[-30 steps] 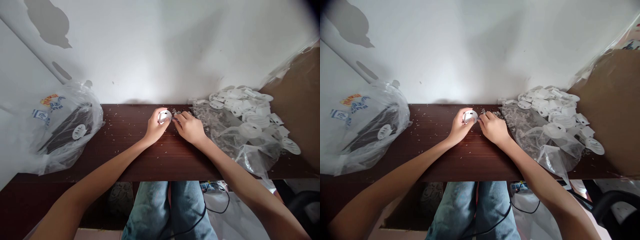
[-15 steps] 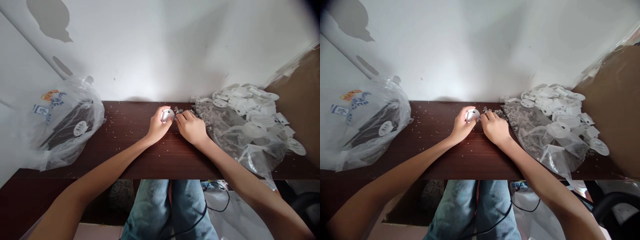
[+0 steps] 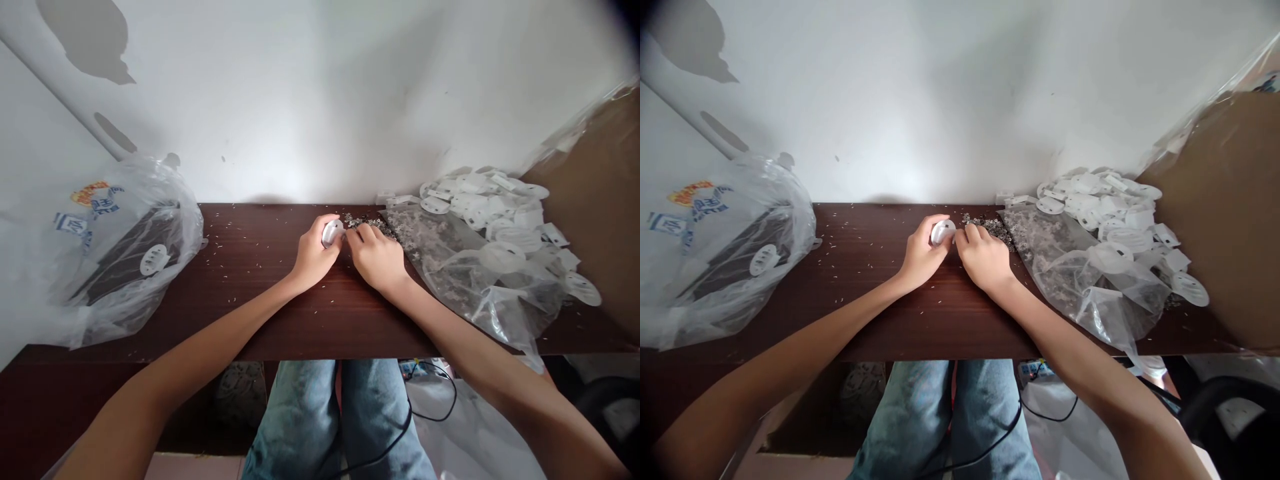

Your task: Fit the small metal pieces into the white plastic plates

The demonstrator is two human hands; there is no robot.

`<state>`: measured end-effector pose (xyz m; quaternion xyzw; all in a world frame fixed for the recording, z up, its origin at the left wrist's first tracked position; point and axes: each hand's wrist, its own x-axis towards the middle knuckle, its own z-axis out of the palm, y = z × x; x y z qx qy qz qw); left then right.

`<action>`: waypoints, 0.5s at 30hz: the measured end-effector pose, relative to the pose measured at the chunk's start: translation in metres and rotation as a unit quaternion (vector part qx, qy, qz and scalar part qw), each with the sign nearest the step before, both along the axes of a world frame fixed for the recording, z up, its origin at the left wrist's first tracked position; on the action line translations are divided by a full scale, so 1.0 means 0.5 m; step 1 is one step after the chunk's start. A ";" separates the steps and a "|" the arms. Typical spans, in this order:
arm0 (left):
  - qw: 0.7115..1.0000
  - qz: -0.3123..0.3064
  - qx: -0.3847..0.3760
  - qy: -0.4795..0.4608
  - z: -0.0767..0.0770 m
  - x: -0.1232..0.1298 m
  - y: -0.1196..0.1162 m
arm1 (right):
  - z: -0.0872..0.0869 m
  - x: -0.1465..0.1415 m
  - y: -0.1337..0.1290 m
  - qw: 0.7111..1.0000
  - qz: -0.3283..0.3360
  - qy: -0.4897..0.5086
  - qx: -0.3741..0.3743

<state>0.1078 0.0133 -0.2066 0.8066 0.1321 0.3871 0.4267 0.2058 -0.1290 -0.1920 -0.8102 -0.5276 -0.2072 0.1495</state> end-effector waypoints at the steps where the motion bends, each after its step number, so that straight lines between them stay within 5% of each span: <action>1: 1.000 -0.001 -0.019 -0.006 -0.001 0.001 0.003 | 0.002 0.004 0.000 1.000 -0.009 -0.002 0.010; 8: 0.954 -0.075 -0.289 -0.003 0.008 0.003 0.021 | 0.018 0.036 -0.006 0.991 -0.073 0.046 0.105; 15: 0.922 -0.077 -0.380 -0.016 0.011 0.011 0.034 | 0.022 0.069 -0.008 0.974 -0.063 0.134 0.172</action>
